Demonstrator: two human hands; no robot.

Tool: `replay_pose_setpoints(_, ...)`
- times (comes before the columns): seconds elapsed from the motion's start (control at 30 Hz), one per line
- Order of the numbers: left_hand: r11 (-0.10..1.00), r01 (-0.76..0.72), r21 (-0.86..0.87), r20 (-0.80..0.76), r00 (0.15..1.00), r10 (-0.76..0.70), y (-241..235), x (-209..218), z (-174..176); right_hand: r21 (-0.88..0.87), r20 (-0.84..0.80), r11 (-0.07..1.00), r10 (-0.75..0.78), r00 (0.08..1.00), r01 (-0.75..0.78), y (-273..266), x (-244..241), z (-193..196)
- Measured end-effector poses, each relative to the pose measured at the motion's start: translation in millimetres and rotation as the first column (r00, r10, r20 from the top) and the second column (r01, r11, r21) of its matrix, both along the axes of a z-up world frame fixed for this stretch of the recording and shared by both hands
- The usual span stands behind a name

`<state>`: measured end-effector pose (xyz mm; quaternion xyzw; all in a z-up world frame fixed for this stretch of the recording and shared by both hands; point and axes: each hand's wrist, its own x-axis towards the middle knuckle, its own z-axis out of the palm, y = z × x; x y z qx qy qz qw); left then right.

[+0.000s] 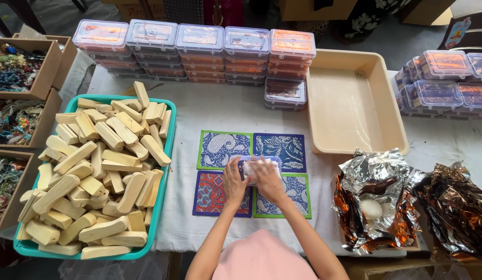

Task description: The person cleans a clear plastic container with a white cloth, places a foil-wrapped item inside, and closes the lid. They then pick up a wooden soap bar, wipe it with the cloth, and wrap it in a sheet of aluminum foil.

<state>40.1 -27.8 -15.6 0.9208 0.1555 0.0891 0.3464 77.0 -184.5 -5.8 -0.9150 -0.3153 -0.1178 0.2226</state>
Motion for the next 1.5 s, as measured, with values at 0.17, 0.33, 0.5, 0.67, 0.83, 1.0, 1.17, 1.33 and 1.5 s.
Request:
replay_pose_setpoints(0.17, 0.969, 0.169, 0.182, 0.115, 0.975, -0.191, 26, -9, -71, -0.282, -0.162, 0.943, 0.133, 0.978, -0.175, 10, -11, -5)
replay_pose_setpoints(0.33, 0.924, 0.352, 0.147, 0.004, 0.934, -0.357, 35, -10, -56, -0.376, -0.223, 0.903, 0.128, 0.966, -0.207, -27, 9, -16)
replay_pose_setpoints(0.5, 0.922, 0.386, 0.024, 0.004, 0.922, -0.387, 34, -10, -55, -0.555, -0.416, 0.828, -0.193, 0.889, -0.08, -20, 26, 21)
replay_pose_setpoints(0.67, 0.933, 0.359, -0.008, 0.02, 0.933, -0.359, 33, -12, -54, -0.44, 0.038, 0.889, -0.124, 0.992, 0.128, 23, 30, -33)
replay_pose_setpoints(0.83, 0.938, 0.333, -0.099, 0.075, 0.942, -0.327, 33, -15, -85, -0.517, -0.225, 0.851, -0.244, 0.943, 0.097, 77, 9, 26)
replay_pose_setpoints(1.0, 0.935, 0.304, -0.182, 0.124, 0.951, -0.284, 33, -19, -82, -0.371, -0.112, 0.927, 0.007, 0.994, -0.048, 35, -13, -34)
replay_pose_setpoints(1.17, 0.934, 0.3, -0.195, 0.025, 0.953, -0.301, 31, -15, -55, -0.36, -0.177, 0.925, -0.193, 0.965, 0.119, -7, 13, -59)
replay_pose_setpoints(1.33, 0.924, 0.312, -0.22, -0.026, 0.945, -0.325, 40, -10, -69, -0.229, 0.076, 0.915, -0.325, 0.943, 0.333, 34, 36, -65)
replay_pose_setpoints(1.5, 0.883, 0.421, -0.208, -0.013, 0.902, -0.433, 37, 3, -14, -0.141, -0.232, 0.983, -0.145, 0.962, 0.114, 56, 25, -59)
